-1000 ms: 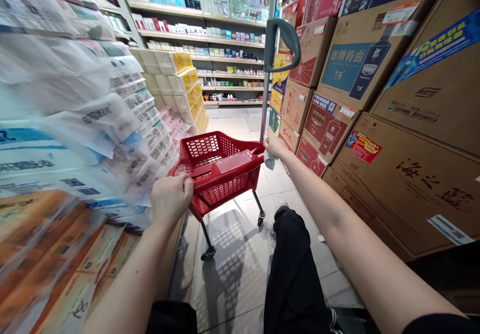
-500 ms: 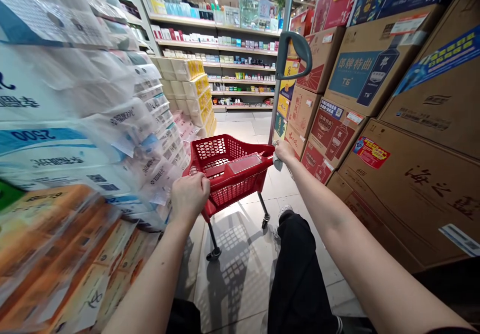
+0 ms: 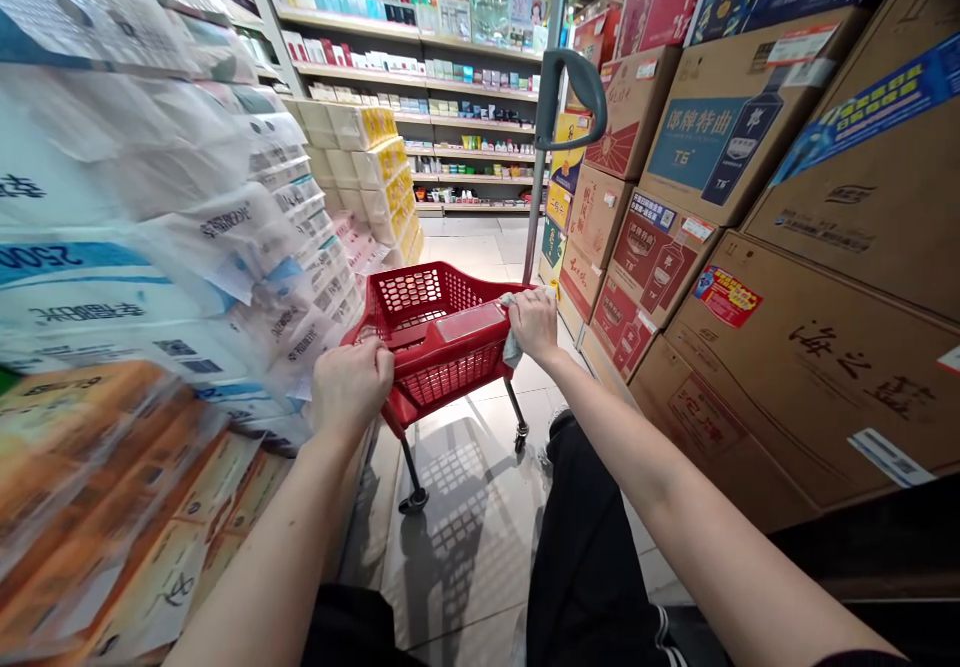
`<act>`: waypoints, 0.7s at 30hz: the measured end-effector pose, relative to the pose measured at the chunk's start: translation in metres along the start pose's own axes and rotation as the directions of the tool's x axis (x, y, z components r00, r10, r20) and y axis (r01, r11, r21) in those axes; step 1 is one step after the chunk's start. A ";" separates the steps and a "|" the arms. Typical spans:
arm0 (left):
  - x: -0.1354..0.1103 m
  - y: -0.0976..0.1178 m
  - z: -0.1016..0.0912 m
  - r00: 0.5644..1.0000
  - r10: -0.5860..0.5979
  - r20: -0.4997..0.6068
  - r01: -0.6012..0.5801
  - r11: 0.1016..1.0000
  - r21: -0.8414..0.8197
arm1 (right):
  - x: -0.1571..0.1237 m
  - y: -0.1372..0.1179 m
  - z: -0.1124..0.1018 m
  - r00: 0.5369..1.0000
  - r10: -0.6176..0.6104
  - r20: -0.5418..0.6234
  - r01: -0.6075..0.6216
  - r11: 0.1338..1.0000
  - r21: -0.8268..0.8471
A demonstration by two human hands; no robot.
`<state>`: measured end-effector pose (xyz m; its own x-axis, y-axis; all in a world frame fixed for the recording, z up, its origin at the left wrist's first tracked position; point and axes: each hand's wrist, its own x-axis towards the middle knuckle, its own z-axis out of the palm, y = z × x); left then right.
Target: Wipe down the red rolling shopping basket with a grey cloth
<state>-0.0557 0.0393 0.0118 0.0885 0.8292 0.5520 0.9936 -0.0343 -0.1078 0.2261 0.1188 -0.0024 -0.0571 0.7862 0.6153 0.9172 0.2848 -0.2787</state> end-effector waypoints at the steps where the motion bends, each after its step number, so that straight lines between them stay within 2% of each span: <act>1: 0.000 0.001 0.000 1.000 0.004 -0.002 -0.004 1.000 -0.001 | 0.009 0.003 -0.002 0.998 -0.006 0.056 0.007 1.000 -0.011; 3: 0.000 0.005 -0.001 1.000 0.018 -0.010 -0.018 1.000 -0.009 | 0.026 0.007 -0.004 0.988 0.018 0.151 -0.014 1.000 -0.023; 5: 0.002 0.011 -0.001 0.999 0.031 -0.020 -0.031 0.999 -0.020 | 0.034 0.007 -0.002 0.982 0.083 0.172 -0.082 0.997 -0.013; 7: 0.003 0.019 0.000 0.999 0.024 -0.035 -0.025 0.999 -0.023 | 0.030 -0.002 0.001 0.984 0.148 0.102 -0.151 0.988 0.024; 9: 0.004 0.026 0.001 0.999 0.009 -0.052 -0.011 1.000 -0.026 | 0.013 -0.019 0.005 0.988 0.155 -0.004 -0.154 0.985 0.082; 11: 0.005 0.031 0.001 0.998 0.000 -0.063 -0.002 0.999 -0.036 | -0.008 -0.043 0.006 0.995 0.064 -0.075 -0.053 0.989 0.141; 13: 0.007 0.033 0.001 0.998 -0.005 -0.059 0.002 0.999 -0.052 | -0.027 -0.067 0.006 0.991 -0.122 -0.060 0.131 0.971 0.198; 15: 0.008 0.033 0.001 0.999 -0.004 -0.047 0.001 0.998 -0.066 | -0.035 -0.085 0.003 0.955 -0.297 -0.010 0.292 0.931 0.219; 18: 0.009 0.029 0.002 0.999 0.022 -0.034 -0.025 0.996 -0.081 | -0.027 -0.090 -0.003 0.897 -0.436 0.075 0.413 0.887 0.207; 21: 0.008 0.026 0.004 0.998 0.047 -0.037 -0.050 0.995 -0.082 | 0.000 -0.075 -0.009 0.874 -0.451 0.180 0.425 0.890 0.166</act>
<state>-0.0291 0.0472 0.0103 0.1381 0.8055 0.5762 0.9903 -0.1217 -0.0671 0.1607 0.0922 0.0254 -0.5343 0.6576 0.5311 0.7266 0.6784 -0.1089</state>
